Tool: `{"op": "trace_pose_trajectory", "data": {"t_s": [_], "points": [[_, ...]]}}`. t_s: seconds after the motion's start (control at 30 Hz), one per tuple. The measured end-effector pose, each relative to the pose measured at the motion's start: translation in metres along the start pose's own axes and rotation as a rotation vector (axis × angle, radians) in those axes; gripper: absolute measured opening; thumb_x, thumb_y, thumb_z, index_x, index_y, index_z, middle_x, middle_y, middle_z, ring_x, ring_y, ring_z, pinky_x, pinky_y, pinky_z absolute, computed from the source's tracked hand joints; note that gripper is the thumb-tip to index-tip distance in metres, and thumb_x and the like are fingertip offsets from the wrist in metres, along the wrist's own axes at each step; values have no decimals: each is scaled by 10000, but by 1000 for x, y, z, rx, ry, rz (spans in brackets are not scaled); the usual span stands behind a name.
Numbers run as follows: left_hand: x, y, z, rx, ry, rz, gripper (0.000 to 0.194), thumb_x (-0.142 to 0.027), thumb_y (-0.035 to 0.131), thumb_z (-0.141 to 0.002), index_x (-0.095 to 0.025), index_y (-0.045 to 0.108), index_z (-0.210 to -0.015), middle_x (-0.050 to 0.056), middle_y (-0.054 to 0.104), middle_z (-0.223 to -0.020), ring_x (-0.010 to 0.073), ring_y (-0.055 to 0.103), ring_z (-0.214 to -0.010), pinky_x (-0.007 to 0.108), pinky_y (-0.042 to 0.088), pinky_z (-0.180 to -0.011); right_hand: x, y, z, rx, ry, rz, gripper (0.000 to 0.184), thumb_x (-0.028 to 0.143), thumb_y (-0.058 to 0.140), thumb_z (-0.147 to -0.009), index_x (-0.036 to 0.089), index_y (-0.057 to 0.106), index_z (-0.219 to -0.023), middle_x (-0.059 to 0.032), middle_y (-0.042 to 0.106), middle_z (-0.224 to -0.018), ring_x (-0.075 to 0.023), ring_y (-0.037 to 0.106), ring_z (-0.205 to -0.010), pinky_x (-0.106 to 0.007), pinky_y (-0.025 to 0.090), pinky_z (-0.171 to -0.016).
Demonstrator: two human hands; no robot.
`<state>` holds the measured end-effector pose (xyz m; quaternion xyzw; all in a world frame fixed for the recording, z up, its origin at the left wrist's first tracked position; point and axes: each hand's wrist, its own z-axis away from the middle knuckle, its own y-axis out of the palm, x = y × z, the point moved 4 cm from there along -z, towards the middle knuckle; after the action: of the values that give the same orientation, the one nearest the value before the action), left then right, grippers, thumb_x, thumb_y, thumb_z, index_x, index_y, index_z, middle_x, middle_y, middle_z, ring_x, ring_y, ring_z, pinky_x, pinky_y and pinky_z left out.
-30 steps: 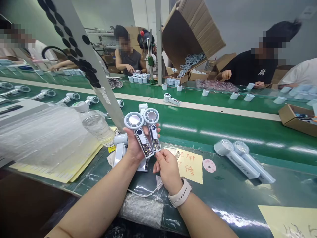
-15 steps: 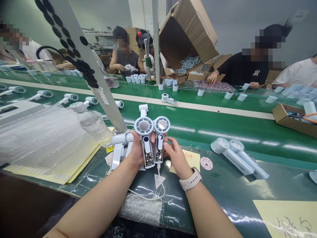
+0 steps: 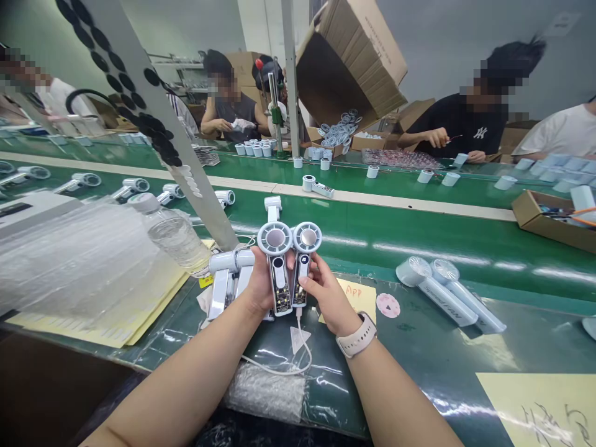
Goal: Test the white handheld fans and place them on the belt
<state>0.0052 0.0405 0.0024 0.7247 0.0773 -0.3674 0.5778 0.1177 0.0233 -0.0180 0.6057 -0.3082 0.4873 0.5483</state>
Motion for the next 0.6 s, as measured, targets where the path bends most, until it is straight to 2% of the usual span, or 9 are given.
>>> {"op": "trace_pose_trajectory", "data": {"t_s": [0.23, 0.37, 0.43, 0.5, 0.6], "points": [[-1, 0, -1, -2, 13, -5, 686, -805, 727, -508, -146, 630, -669, 148, 742, -941, 365, 708, -949, 474, 592, -775, 1, 2, 1, 16, -30, 6, 663, 391, 766, -755, 297, 531, -1368, -59, 629, -1239, -235, 599, -1093, -397, 490, -950], [-2, 2, 0, -10, 16, 9, 684, -807, 726, -510, -149, 626, -668, 143, 739, -991, 358, 704, -977, 459, 596, -775, 2, 1, 1, -17, -51, 56, 654, 411, 777, -741, 281, 543, -1338, -52, 652, -1190, -216, 612, -1050, -369, 503, -907], [-3, 0, -1, -44, 34, 5, 675, -800, 729, -524, -150, 629, -677, 138, 737, -998, 357, 700, -999, 461, 593, -798, 1, 1, 2, -19, -25, 117, 544, 460, 755, -758, 256, 597, -1237, -46, 683, -1105, -204, 637, -968, -336, 526, -812], [-4, -4, -3, -97, 74, -7, 657, -774, 751, -534, -146, 642, -694, 136, 735, -996, 356, 694, -1020, 456, 586, -830, -1, 1, 2, -4, 27, 245, 402, 534, 699, -793, 210, 659, -1026, -36, 706, -897, -191, 654, -786, -303, 517, -656], [-9, -11, -5, -201, 162, -9, 646, -744, 784, -523, -136, 656, -701, 125, 735, -990, 316, 705, -977, 392, 585, -813, -5, 1, 2, 32, 99, 411, 443, 615, 627, -825, 183, 623, -727, -25, 665, -654, -163, 611, -556, -270, 423, -488]]}}
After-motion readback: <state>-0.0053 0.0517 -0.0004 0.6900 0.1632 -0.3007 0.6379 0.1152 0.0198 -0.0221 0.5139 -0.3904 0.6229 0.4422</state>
